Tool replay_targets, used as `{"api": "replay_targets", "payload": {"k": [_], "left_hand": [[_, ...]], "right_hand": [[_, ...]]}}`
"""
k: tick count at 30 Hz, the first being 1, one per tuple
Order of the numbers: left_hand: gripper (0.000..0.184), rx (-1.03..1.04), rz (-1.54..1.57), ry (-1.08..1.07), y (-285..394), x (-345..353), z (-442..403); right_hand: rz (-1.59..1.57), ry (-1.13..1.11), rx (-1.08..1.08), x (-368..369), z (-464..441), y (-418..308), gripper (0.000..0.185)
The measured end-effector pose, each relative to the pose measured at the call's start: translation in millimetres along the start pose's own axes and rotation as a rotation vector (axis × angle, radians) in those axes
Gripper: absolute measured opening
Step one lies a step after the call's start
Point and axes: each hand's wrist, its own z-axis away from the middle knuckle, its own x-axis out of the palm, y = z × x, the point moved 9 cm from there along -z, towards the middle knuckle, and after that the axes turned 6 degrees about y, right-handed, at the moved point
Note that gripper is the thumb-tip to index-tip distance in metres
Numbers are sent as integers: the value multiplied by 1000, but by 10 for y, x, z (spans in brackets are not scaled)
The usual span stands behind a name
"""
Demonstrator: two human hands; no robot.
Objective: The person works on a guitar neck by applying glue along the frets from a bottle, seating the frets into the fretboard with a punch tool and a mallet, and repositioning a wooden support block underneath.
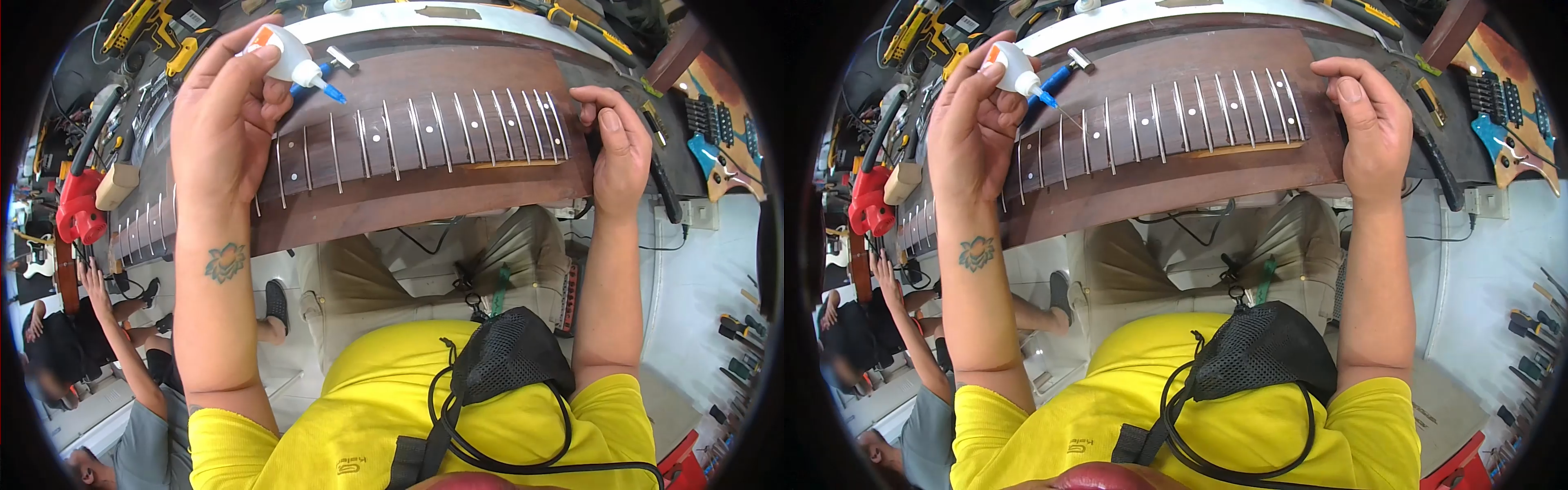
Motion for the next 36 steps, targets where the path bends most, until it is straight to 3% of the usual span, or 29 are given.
{"api": "replay_targets", "payload": {"k": [6, 16, 19, 36], "left_hand": [[44, 101, -106, -28, 36, 143, 67], [48, 87, -212, -43, 37, 233, 114], [40, 81, -131, -14, 38, 231, 114], [40, 79, -97, 28, 20, 216, 103]], "right_hand": [[-17, 3, -26, -11, 3, 1, 36], [-13, -17, -44, 5, 8, 1, 33], [-15, -20, -49, 10, 6, 2, 33], [-22, -15, -40, 4, 0, 6, 33]]}}
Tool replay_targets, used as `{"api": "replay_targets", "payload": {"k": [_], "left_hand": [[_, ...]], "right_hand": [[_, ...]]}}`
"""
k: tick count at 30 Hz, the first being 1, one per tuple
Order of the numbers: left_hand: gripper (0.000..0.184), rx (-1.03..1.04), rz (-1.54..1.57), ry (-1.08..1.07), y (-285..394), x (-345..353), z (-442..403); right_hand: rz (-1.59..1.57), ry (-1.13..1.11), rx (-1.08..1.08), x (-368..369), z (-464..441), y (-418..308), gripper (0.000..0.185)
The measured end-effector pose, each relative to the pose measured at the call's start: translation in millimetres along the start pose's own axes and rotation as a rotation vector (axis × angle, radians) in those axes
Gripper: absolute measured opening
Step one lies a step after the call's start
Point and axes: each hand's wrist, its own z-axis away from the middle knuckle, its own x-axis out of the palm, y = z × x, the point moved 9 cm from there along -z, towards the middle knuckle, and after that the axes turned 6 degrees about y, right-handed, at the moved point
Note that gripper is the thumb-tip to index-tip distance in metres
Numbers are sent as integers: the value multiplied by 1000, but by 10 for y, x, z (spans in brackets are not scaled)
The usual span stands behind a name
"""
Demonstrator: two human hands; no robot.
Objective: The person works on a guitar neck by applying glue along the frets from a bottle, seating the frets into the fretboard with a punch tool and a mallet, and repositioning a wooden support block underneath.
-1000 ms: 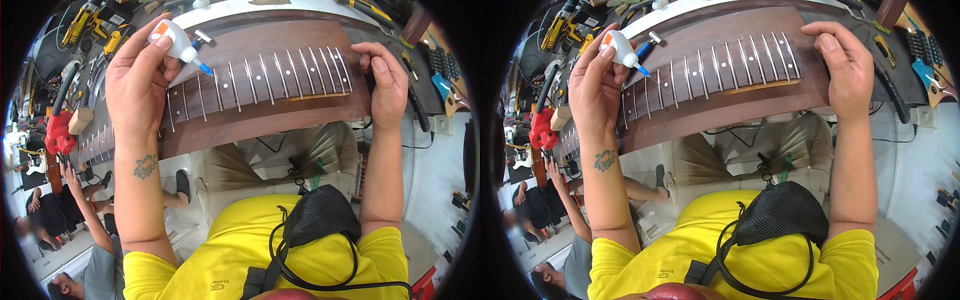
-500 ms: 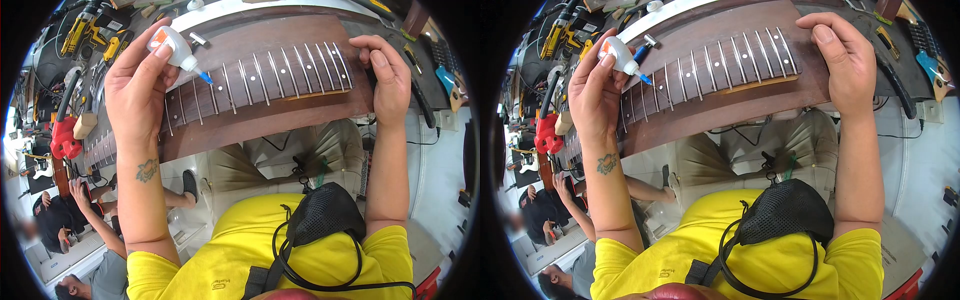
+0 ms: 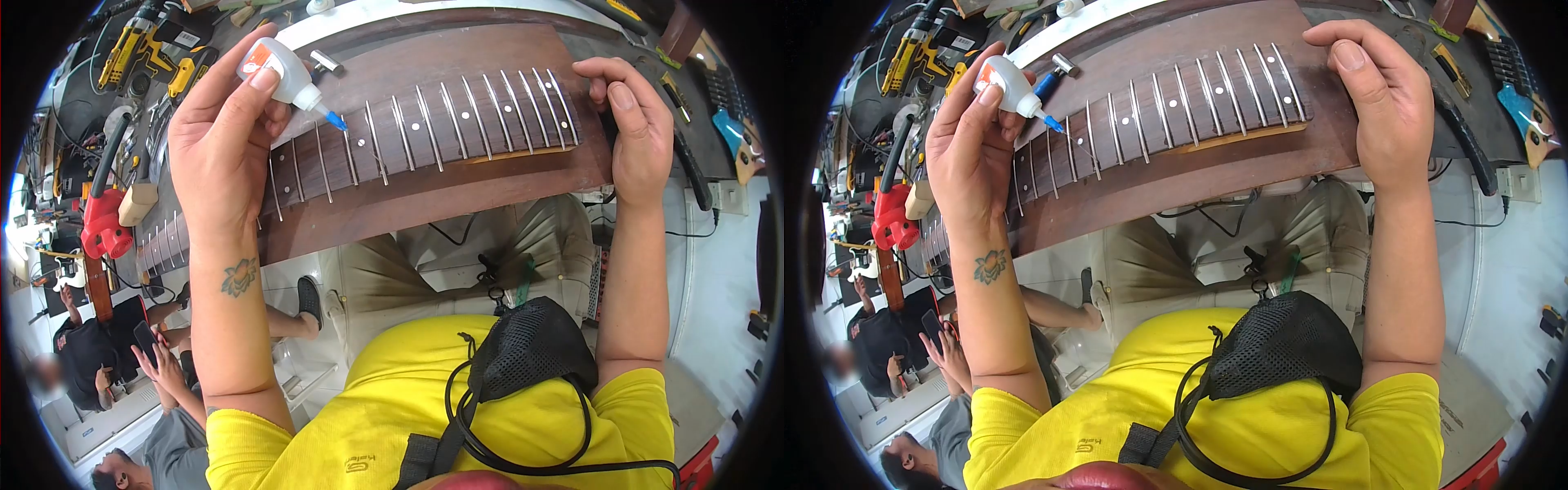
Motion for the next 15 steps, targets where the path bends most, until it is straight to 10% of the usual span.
{"api": "replay_targets", "payload": {"k": [15], "left_hand": [[41, 29, -17, -40, -18, -70, -61]], "right_hand": [[17, -3, -8, -5, 6, -13, 33]]}}
